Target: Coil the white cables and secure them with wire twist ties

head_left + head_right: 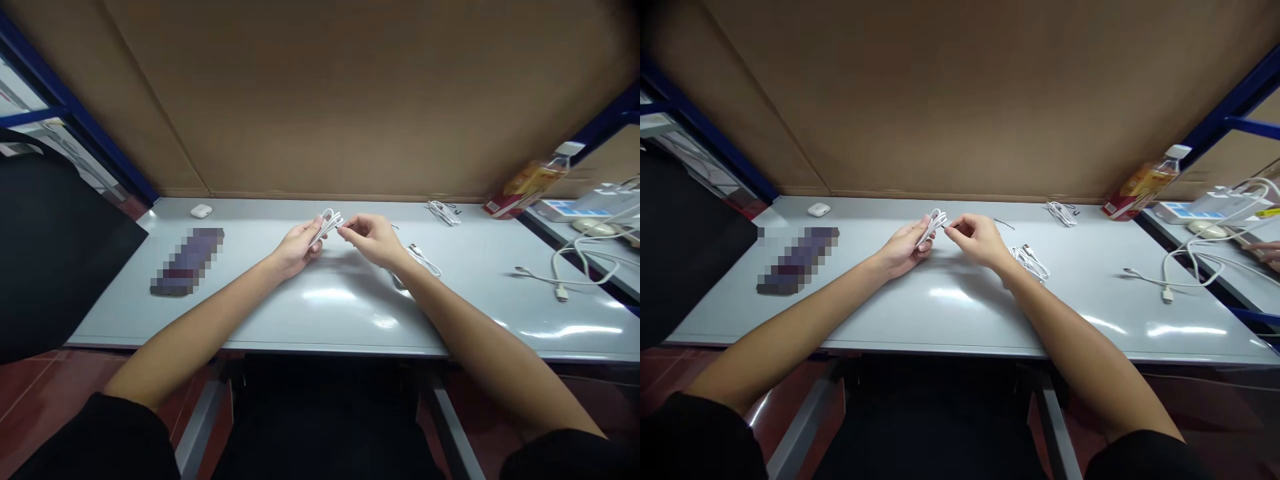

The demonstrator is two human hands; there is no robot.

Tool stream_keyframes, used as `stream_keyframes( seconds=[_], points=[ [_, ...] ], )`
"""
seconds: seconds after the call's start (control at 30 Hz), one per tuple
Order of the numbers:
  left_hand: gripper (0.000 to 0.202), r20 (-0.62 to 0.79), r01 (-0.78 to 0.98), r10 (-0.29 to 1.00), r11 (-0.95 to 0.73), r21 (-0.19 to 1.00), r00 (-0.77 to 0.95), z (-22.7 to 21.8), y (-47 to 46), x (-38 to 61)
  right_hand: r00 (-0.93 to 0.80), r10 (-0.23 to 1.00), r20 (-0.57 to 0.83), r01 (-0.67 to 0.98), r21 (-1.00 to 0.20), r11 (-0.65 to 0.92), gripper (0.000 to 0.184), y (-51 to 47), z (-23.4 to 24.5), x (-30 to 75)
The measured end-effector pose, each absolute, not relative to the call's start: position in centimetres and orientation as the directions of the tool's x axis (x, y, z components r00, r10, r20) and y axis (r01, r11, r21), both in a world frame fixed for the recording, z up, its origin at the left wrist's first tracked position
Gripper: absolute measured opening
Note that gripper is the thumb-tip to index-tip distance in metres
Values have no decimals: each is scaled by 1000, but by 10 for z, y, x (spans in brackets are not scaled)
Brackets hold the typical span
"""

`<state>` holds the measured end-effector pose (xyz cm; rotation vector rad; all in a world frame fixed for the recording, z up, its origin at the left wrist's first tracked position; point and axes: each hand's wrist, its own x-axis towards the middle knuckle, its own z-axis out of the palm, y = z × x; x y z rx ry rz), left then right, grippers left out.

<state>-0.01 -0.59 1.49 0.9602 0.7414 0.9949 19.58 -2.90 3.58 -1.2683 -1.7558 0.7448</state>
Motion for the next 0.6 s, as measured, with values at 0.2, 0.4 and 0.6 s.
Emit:
stream_keyframes(
  seconds=[0.2, 0.4, 0.6],
  points=[
    [37, -35, -16, 979, 39, 999, 202, 11, 1, -6, -131, 927, 353, 724, -605, 332, 9, -5, 34, 240],
    [29, 235, 265, 929, -312, 912, 285, 12, -12, -7, -135, 947, 290, 817, -508, 272, 12, 11, 18, 263],
    [31, 244, 306, 819, -445, 842, 520, 11, -27, -1, -180, 927, 328, 883, -362, 299, 34, -1, 27, 256]
  ],
)
